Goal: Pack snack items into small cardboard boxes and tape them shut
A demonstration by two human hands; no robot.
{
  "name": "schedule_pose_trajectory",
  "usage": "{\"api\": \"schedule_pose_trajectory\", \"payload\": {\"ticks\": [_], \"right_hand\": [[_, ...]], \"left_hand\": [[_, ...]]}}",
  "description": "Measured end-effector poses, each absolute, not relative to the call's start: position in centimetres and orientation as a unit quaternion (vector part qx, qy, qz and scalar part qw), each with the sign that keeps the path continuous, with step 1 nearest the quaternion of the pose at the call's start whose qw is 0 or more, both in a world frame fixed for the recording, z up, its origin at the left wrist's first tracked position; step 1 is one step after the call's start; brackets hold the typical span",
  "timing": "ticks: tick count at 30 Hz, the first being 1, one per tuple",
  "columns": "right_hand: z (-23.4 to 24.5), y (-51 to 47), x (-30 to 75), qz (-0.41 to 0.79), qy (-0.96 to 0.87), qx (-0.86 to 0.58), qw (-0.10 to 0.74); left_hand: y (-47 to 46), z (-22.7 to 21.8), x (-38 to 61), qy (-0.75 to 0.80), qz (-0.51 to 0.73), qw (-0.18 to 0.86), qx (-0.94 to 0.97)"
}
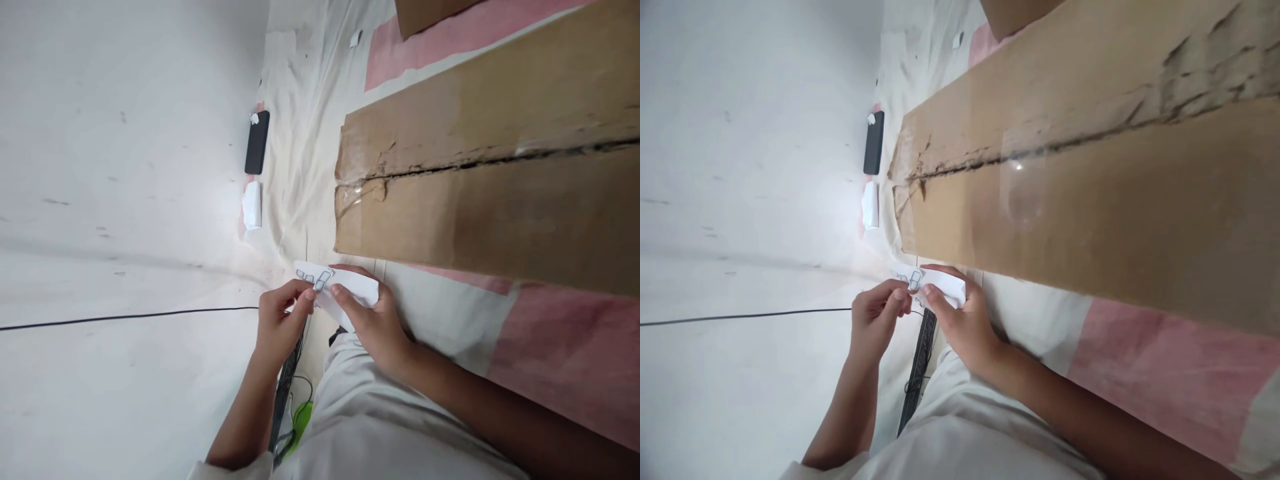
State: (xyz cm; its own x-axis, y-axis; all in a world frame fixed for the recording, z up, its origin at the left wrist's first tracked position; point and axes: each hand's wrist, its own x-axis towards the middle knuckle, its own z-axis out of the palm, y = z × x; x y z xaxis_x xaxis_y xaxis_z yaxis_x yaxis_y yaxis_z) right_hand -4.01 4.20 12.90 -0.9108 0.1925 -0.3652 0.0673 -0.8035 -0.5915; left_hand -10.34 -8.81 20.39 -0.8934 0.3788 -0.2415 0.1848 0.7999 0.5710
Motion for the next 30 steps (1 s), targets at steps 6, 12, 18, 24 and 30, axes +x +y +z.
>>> {"api": "schedule_pose_trajectory", "payload": {"ticks": [6,12,18,24,30], "right_hand": [[12.9,4.6,-3.8,0.932,-0.329,-0.147,0.041],[12.7,4.2,-3.4,0.879,-0.458,-0.117,0.058],[12.1,3.8,-3.7,0.82,-0.56,-0.113,0.024],[11.9,3.5,-3.7,0.817,-0.561,-0.122,0.043],[12.7,3.6,-3.0,0.835,-0.535,-0.124,0.03]], "left_hand": [[-8.7,19.7,-10.7,0.925,0.337,0.145,0.094],[-9.0,21.7,-12.2,0.937,0.132,0.097,0.308],[-9.0,21.6,-12.1,0.914,0.17,0.156,0.333],[-9.3,21.8,-12.7,0.914,0.244,0.212,0.247],[-9.2,23.2,-14.7,0.858,0.268,0.349,0.265]]}}
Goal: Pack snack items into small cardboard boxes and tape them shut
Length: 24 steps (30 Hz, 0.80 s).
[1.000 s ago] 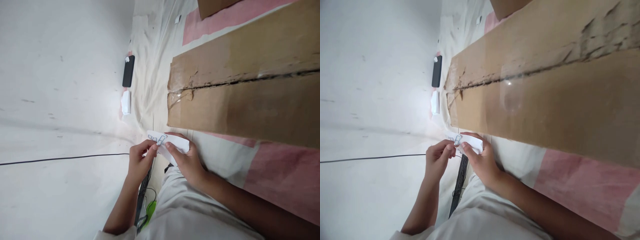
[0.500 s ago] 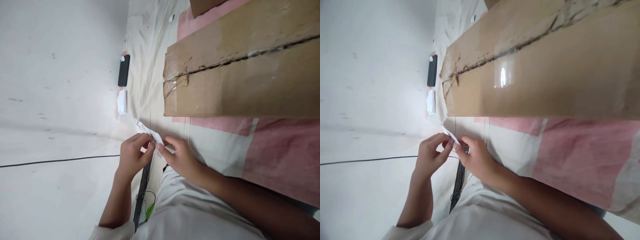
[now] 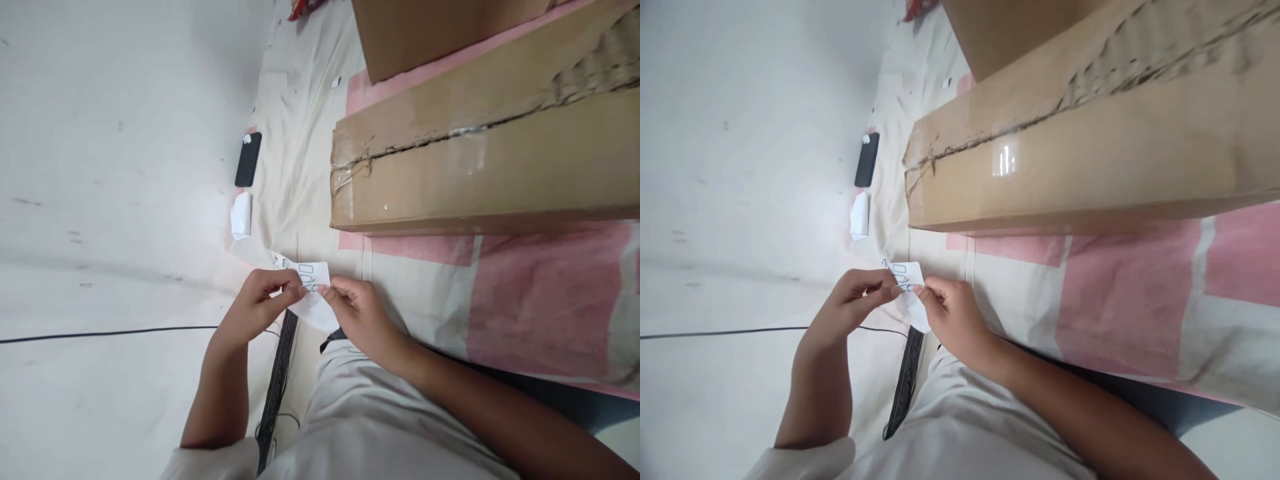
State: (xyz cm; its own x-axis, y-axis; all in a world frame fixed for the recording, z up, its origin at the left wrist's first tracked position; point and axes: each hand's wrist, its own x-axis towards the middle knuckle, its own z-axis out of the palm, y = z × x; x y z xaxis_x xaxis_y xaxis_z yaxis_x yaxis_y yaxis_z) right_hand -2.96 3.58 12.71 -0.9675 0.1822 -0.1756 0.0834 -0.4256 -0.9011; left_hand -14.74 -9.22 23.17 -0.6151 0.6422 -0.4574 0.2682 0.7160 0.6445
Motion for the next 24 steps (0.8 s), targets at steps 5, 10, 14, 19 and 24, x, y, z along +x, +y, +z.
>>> {"api": "schedule_pose_trajectory", "payload": {"ticks": [5,10,14,19,24], "right_hand": [[14.4,3.8,-1.7,0.863,-0.489,-0.124,0.003],[17.2,4.3,1.1,0.839,-0.532,-0.108,-0.038],[18.2,5.1,3.0,0.821,-0.552,-0.113,-0.091],[17.8,6.7,3.9,0.798,-0.571,-0.135,-0.138],[16.8,8.3,4.8,0.768,-0.59,-0.171,-0.182]], "left_hand": [[-9.2,25.2,-14.5,0.839,0.239,0.359,0.331],[-10.0,27.4,-12.3,0.801,0.235,0.347,0.427],[-10.7,26.7,-11.0,0.783,0.268,0.367,0.425],[-10.5,24.1,-10.2,0.756,0.326,0.409,0.394],[-9.7,21.5,-8.8,0.742,0.367,0.406,0.388]]}}
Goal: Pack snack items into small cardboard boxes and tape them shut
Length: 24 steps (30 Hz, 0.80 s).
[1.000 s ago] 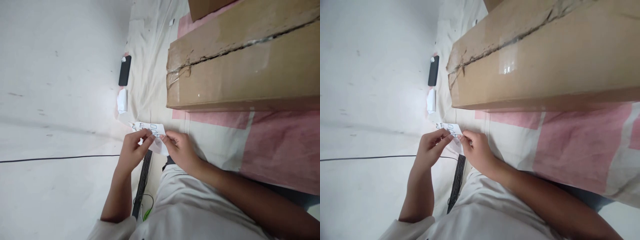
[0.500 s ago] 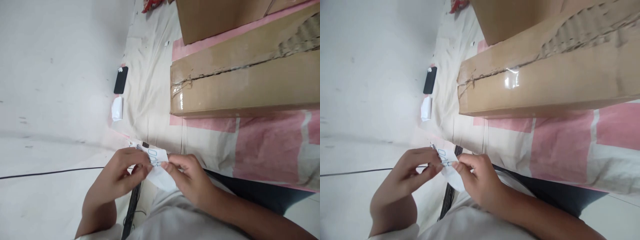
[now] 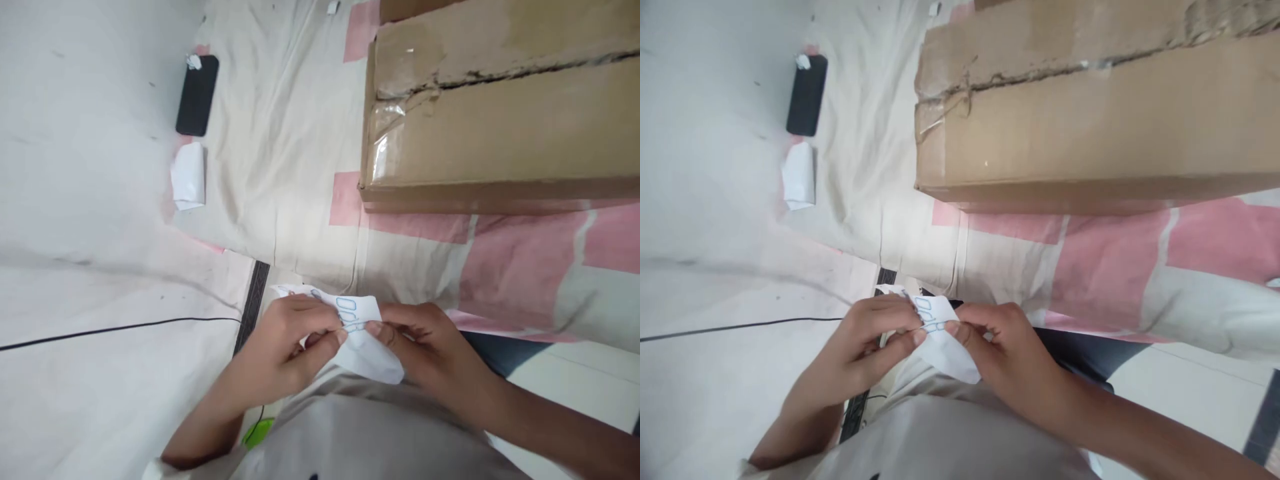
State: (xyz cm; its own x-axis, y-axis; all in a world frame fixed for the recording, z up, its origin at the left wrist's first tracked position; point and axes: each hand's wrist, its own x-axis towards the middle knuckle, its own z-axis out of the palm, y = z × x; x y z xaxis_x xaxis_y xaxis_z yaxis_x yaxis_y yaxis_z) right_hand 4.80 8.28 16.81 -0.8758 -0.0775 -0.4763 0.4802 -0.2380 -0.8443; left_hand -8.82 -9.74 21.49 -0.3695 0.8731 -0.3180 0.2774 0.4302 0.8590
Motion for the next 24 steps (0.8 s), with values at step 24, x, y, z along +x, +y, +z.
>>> {"api": "schedule_pose_trajectory", "payload": {"ticks": [24], "right_hand": [[16.1,13.2,3.3,-0.599,0.759,0.254,0.017]], "left_hand": [[-11.0,16.1,-11.0,0.737,0.46,0.25,0.427]]}}
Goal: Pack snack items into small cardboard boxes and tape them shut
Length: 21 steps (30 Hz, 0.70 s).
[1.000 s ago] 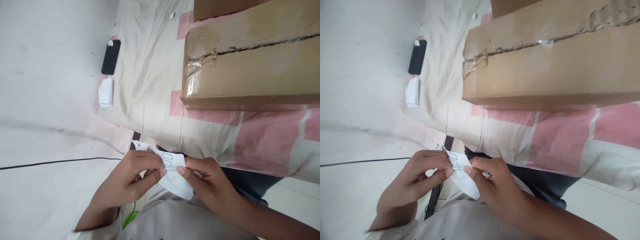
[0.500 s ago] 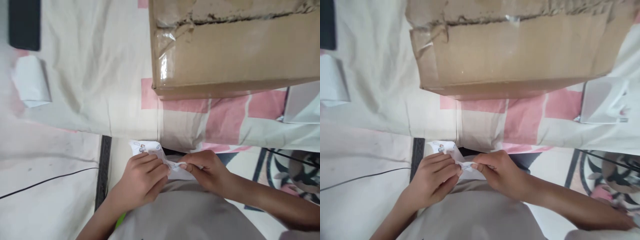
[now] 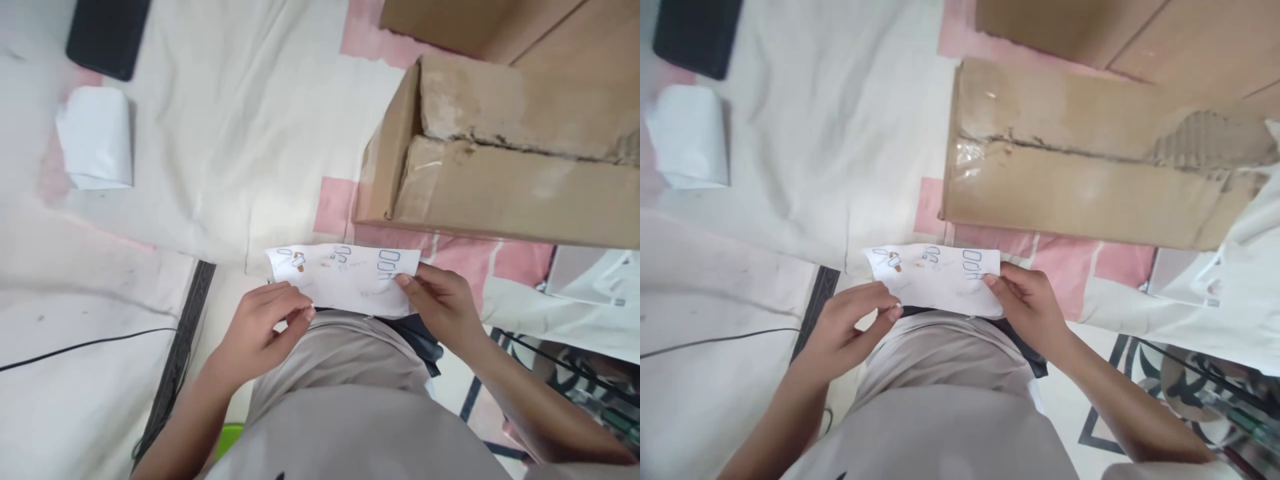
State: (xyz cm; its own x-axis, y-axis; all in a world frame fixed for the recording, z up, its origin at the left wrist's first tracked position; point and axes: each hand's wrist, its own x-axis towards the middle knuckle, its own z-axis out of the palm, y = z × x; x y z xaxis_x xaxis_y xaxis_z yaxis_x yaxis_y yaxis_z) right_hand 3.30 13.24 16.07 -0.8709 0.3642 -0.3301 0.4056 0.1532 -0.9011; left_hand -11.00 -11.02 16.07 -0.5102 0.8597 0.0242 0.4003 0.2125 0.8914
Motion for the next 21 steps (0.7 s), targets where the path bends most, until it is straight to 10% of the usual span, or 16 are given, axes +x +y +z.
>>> {"api": "schedule_pose_trajectory", "payload": {"ticks": [21], "right_hand": [[15.1,10.8,0.0,-0.672,0.718,0.163,0.073]], "left_hand": [[-6.5,16.1,-11.7,0.831,0.373,-0.002,0.412]]}}
